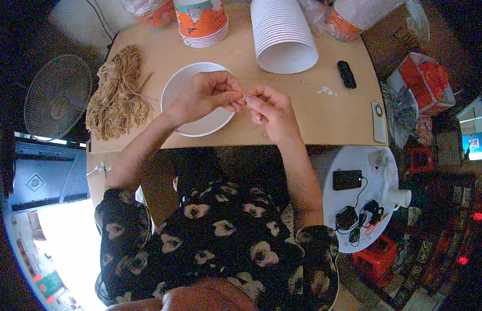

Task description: Assemble paper bowls by threading string handles through pre-punched holes.

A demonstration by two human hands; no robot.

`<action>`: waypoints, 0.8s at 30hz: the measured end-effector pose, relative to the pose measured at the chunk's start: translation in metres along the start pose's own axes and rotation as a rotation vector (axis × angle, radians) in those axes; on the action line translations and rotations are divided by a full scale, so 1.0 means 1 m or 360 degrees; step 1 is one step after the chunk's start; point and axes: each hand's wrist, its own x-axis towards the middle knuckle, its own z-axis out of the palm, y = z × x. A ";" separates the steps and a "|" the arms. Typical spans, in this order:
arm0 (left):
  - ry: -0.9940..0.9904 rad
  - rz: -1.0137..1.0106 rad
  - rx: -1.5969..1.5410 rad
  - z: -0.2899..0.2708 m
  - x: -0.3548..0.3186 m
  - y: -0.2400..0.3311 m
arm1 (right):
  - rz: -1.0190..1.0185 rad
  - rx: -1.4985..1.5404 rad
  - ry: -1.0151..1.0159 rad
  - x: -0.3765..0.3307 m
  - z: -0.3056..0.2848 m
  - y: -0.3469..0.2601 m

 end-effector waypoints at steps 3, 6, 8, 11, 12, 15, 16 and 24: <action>0.0029 0.0027 -0.0001 -0.004 0.000 -0.002 | 0.0022 0.0195 0.0019 0.000 0.000 0.001; -0.0004 0.0024 -0.0013 -0.003 0.001 -0.001 | 0.0037 0.0159 0.0111 -0.001 0.006 -0.008; -0.0002 0.0035 -0.0021 -0.003 0.001 -0.003 | 0.0045 0.0096 0.0144 0.000 0.009 -0.012; -0.0002 0.0035 -0.0024 -0.003 0.001 -0.002 | 0.0045 -0.0104 0.0063 0.000 0.009 -0.012; 0.0000 0.0025 -0.0016 -0.002 0.002 -0.001 | -0.0034 -0.0164 0.0087 0.000 0.012 -0.011; 0.0004 0.0013 0.0025 -0.001 0.001 0.002 | -0.0107 -0.0243 0.0085 0.001 0.008 -0.010; 0.0007 0.0012 0.0025 0.000 0.001 0.002 | -0.0100 -0.0263 0.0060 0.001 0.008 -0.010; 0.0006 0.0023 0.0021 0.000 0.001 -0.002 | -0.0064 -0.0065 0.0130 -0.003 0.009 -0.003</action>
